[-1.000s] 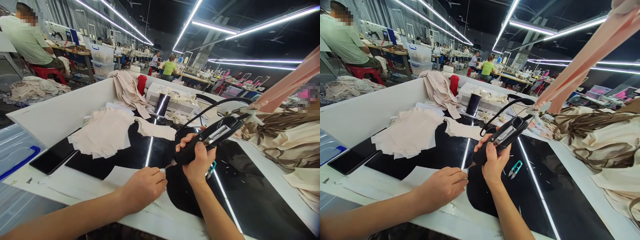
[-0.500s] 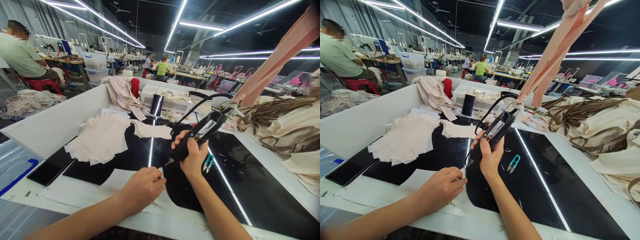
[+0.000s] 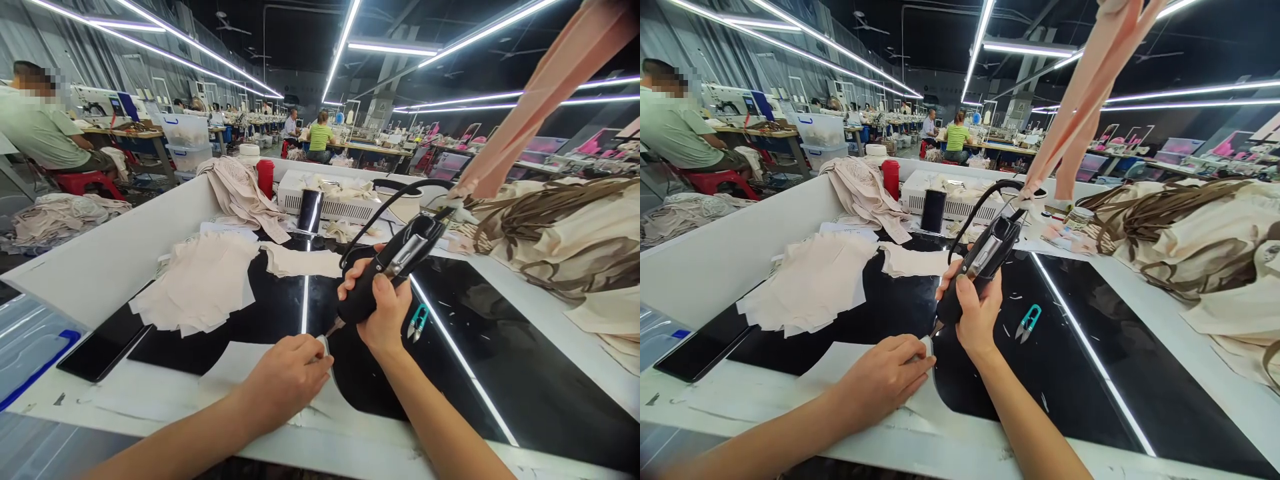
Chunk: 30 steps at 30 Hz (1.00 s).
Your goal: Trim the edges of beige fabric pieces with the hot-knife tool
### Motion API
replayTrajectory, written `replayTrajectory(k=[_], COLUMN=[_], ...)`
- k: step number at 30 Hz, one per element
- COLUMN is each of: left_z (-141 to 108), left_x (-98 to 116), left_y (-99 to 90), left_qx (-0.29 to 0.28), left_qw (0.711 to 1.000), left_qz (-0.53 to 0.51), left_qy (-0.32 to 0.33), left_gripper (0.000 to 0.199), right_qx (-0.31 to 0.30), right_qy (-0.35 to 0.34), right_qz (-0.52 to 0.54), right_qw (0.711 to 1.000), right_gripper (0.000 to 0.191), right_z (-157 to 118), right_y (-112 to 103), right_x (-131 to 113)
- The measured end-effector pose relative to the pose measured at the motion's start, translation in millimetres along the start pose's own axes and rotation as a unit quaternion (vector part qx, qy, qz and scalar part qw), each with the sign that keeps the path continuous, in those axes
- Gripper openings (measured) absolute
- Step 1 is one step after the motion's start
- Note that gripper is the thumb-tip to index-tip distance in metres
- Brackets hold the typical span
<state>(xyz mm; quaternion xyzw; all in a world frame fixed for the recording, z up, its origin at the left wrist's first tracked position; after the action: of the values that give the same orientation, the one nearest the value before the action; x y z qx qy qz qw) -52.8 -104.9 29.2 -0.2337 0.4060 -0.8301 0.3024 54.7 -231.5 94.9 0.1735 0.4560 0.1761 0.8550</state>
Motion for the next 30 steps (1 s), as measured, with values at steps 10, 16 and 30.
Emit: replayTrajectory(k=[10, 16, 30], left_z=[-1, -5, -11], left_x=[-1, 1, 4], left_y=[-2.6, -1.5, 8.2], left_qx=[-0.009, -0.007, -0.016], left_qw=[1.0, 1.0, 0.998], left_qz=[-0.01, 0.008, 0.067], left_qy=[-0.005, -0.009, 0.012], left_gripper=[0.014, 0.02, 0.022], right_qx=[-0.018, -0.027, -0.041], right_qy=[-0.012, -0.025, -0.037], right_qz=[-0.008, -0.022, -0.02], right_qw=[1.0, 0.999, 0.998], right_gripper=[0.045, 0.044, 0.043], right_z=[-5, -8, -9], right_y=[1, 2, 2], right_x=[4, 3, 3])
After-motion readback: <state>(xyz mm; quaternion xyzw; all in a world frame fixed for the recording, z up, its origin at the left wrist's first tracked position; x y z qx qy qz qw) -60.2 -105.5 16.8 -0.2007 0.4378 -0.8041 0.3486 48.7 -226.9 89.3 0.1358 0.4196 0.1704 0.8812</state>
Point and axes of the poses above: each hand's wrist, its own z-axis towards the middle knuckle, its own y-axis out of the palm, x = y × z, the point moved 6 cm from there along z, towards the middle knuckle, and after that the axes turned 2 degrees about -y, right-handed, at the moved point
